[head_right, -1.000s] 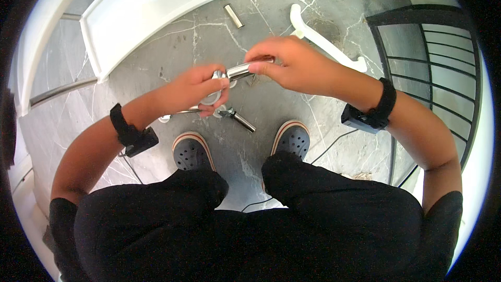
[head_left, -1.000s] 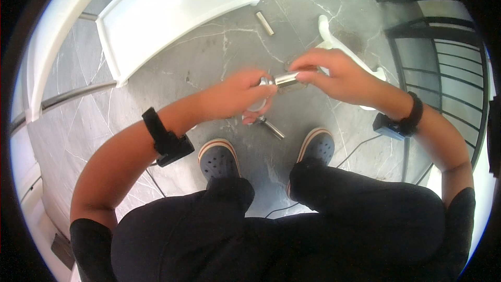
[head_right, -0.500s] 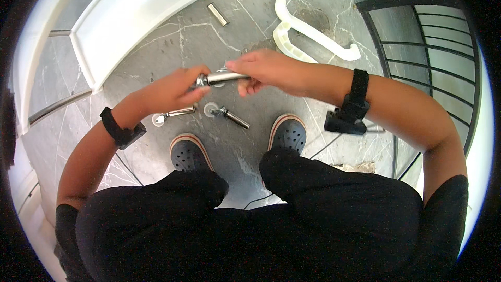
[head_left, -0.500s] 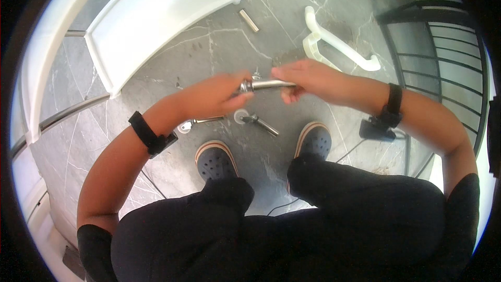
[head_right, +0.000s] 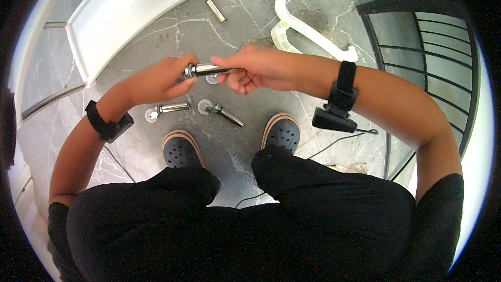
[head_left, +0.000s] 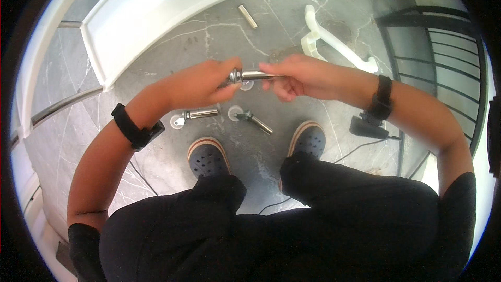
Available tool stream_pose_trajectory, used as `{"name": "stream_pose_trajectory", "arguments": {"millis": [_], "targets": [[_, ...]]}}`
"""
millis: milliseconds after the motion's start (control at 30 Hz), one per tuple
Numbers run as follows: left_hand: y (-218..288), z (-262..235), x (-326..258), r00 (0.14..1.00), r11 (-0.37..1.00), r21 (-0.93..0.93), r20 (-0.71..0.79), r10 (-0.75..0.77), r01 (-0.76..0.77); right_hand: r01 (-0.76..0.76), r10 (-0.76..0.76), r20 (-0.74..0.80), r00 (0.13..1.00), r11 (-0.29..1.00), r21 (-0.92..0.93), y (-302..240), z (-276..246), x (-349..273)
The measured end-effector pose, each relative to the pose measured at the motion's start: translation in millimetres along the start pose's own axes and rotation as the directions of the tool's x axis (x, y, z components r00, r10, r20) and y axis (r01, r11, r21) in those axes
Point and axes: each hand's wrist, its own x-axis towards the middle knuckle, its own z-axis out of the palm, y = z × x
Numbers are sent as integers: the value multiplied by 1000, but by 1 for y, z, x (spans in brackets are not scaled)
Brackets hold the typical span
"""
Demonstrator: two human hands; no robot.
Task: Assembling a white plastic multi-tier rolling storage cart.
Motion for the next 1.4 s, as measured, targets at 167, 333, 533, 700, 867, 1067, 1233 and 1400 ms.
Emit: {"name": "stream_pose_trajectory", "arguments": {"millis": [167,333,533,700,867,1067,1233,1400], "targets": [[-47,7,-8,992,998,44,-117,-35,41,27,-209,-288,934,849,-527,-10,-36,33],[-102,16,-15,957,982,187,-288,20,36,5,-700,-70,711,105,-994,-26,-90,62],[-98,21,-8,952,916,353,-292,-86,191,56,-705,105,702,-92,-994,-42,-102,100],[-110,21,1,959,893,416,-276,-59,174,-12,-601,65,797,-124,-992,-34,-97,98],[-67,16,26,930,898,436,-347,116,50,9,-598,24,801,-28,-1000,-17,-112,73],[-26,81,52,943,818,516,-58,329,-254,-30,-609,-9,793,-24,-999,3,-113,63],[-55,99,49,922,688,664,5,387,-292,-42,-576,-79,813,77,-996,-1,-98,45],[-48,72,47,936,725,647,-49,349,-237,-6,-570,-78,818,127,-992,7,-100,30]]}}
